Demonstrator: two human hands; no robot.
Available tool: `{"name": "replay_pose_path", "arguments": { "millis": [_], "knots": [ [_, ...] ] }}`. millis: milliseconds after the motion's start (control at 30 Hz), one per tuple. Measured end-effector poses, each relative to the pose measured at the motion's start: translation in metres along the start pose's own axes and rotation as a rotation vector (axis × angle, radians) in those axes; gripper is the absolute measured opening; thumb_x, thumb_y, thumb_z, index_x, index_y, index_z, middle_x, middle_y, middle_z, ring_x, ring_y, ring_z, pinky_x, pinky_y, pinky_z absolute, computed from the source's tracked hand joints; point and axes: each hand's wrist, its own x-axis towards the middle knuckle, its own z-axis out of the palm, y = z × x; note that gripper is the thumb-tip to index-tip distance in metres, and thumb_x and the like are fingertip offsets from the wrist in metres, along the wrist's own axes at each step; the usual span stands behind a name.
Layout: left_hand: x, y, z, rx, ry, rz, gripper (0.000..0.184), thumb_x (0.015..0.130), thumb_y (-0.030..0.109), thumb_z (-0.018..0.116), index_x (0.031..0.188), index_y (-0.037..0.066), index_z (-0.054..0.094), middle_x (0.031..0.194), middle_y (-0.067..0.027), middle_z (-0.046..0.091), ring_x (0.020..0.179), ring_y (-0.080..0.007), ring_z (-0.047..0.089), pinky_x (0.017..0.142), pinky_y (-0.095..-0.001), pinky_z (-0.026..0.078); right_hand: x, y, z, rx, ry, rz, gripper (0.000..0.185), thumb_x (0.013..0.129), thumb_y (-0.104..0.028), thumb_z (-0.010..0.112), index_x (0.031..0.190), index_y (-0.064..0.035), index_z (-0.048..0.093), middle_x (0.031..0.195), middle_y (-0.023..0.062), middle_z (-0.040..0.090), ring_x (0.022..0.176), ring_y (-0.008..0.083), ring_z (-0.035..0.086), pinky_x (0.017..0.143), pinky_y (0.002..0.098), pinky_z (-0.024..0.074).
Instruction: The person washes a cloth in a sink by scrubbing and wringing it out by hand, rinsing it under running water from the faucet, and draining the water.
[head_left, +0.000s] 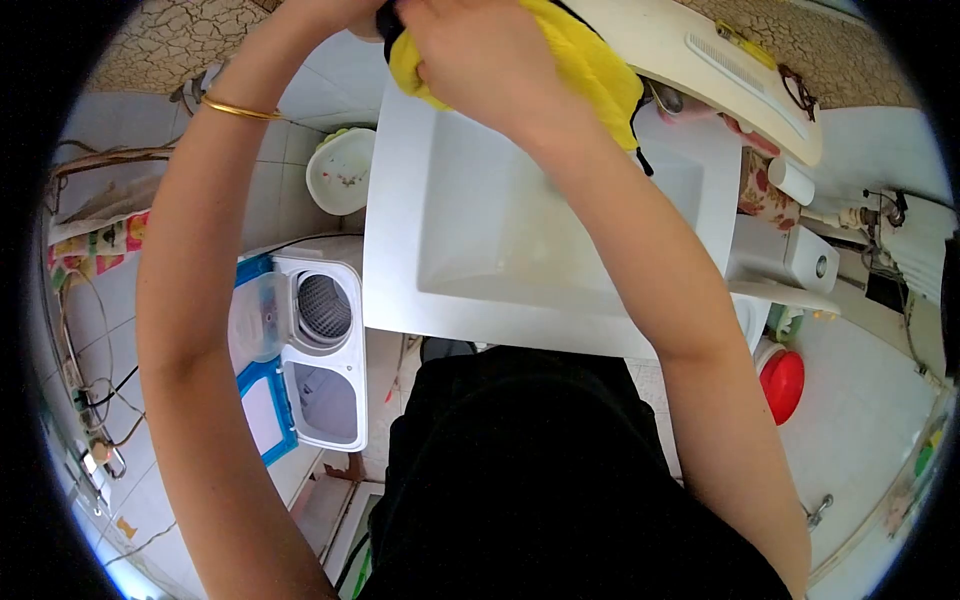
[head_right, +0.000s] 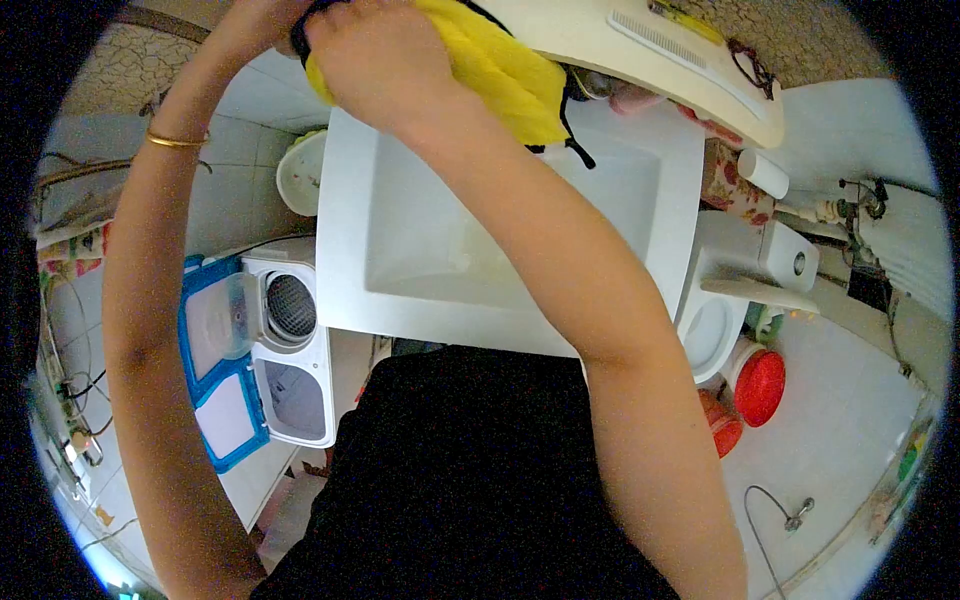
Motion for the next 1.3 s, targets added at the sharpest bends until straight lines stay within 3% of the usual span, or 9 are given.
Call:
{"name": "replay_pose_path", "arguments": {
  "millis": [167, 400, 467, 500, 633, 767, 1000, 1100, 1300],
  "knots": [
    [0.004, 0.005, 0.000, 0.081, -0.147, -0.016, 0.024, 0.087, 0.016, 0.062, 0.104, -0.001, 0.059, 0.098, -0.0199, 0.063, 0.091, -0.0348, 0.061, 0.081, -0.0398, 0.049, -0.017, 0.000, 0.004, 0.364, 0.160, -0.130, 0.031, 0.071, -0.009, 0.059, 0.102, -0.0095, 0.065, 0.095, 0.0117, 0.069, 0.085, 0.0326, 0.065, 0.071, 0.0432, 0.0525],
    [-0.012, 0.016, 0.013, 0.158, -0.042, -0.088, 0.026, 0.086, 0.020, 0.063, 0.107, 0.004, 0.059, 0.104, -0.0169, 0.062, 0.096, -0.0326, 0.061, 0.081, -0.0395, 0.051, -0.073, -0.004, -0.020, 1.168, 0.405, 0.444, 0.045, 0.075, -0.001, 0.051, 0.120, -0.0014, 0.058, 0.091, 0.0091, 0.067, 0.071, 0.0207, 0.063, 0.070, 0.0275, 0.0519],
    [-0.014, 0.021, 0.011, 0.108, -0.026, -0.121, 0.030, 0.083, 0.018, 0.068, 0.108, 0.005, 0.060, 0.102, -0.0157, 0.062, 0.094, -0.0313, 0.061, 0.081, -0.0385, 0.051, -0.097, 0.003, -0.050, 1.618, 0.414, 0.604, 0.044, 0.088, -0.004, 0.044, 0.131, -0.0025, 0.050, 0.116, 0.0097, 0.064, 0.103, 0.0217, 0.064, 0.086, 0.0296, 0.0525],
    [-0.014, 0.021, 0.011, 0.107, -0.011, -0.119, 0.031, 0.081, 0.018, 0.070, 0.108, 0.005, 0.060, 0.101, -0.0156, 0.062, 0.093, -0.0310, 0.061, 0.081, -0.0383, 0.051, -0.100, -0.006, -0.068, 1.835, 0.592, 0.661, 0.046, 0.086, -0.002, 0.044, 0.132, -0.0029, 0.050, 0.096, 0.0070, 0.066, 0.085, 0.0155, 0.065, 0.075, 0.0277, 0.0543],
    [-0.018, 0.015, 0.020, 0.053, 0.095, -0.083, 0.035, 0.077, 0.016, 0.075, 0.106, 0.004, 0.061, 0.101, -0.0149, 0.062, 0.095, -0.0307, 0.060, 0.083, -0.0383, 0.049, -0.153, 0.030, -0.108, 2.278, 0.466, 0.422, 0.045, 0.091, -0.029, 0.042, 0.125, -0.0041, 0.056, 0.113, 0.0140, 0.065, 0.101, 0.0295, 0.064, 0.091, 0.0421, 0.0516],
    [-0.020, 0.003, 0.034, 0.062, 0.238, 0.033, 0.035, 0.077, 0.017, 0.074, 0.107, 0.005, 0.061, 0.102, -0.0142, 0.061, 0.100, -0.0315, 0.057, 0.090, -0.0400, 0.045, -0.201, 0.055, -0.148, 2.243, 0.501, 0.353, 0.054, 0.089, -0.041, 0.038, 0.126, -0.0068, 0.057, 0.125, 0.0137, 0.060, 0.112, 0.0329, 0.058, 0.097, 0.0458, 0.0470],
    [-0.063, 0.096, 0.028, 0.256, 0.548, -0.224, 0.037, 0.081, 0.022, 0.071, 0.115, 0.012, 0.059, 0.112, -0.0166, 0.058, 0.112, -0.0312, 0.052, 0.101, -0.0423, 0.036, -0.298, 0.103, -0.203, 1.921, 0.615, 0.594, 0.048, 0.094, -0.038, 0.036, 0.121, -0.0044, 0.056, 0.121, 0.0155, 0.060, 0.108, 0.0320, 0.060, 0.090, 0.0464, 0.0502],
    [-0.115, 0.134, 0.057, 0.322, 0.542, -0.209, 0.032, 0.085, 0.010, 0.064, 0.117, 0.005, 0.061, 0.113, -0.0126, 0.063, 0.107, -0.0293, 0.056, 0.095, -0.0384, 0.041, -0.343, 0.120, -0.221, 1.865, 0.551, 0.679, 0.044, 0.095, -0.034, 0.038, 0.119, -0.0028, 0.057, 0.120, 0.0158, 0.061, 0.107, 0.0308, 0.060, 0.089, 0.0459, 0.0501],
    [-0.253, 0.217, 0.158, 0.297, 0.311, -0.658, 0.049, 0.089, 0.009, 0.055, 0.135, 0.000, 0.043, 0.141, -0.0236, 0.040, 0.130, -0.0415, 0.036, 0.110, -0.0491, 0.025, -0.432, 0.160, -0.259, 2.187, 0.407, 0.799, 0.046, 0.096, -0.037, 0.038, 0.124, -0.0041, 0.053, 0.123, 0.0160, 0.059, 0.109, 0.0319, 0.058, 0.094, 0.0430, 0.0484]
  ]
}}
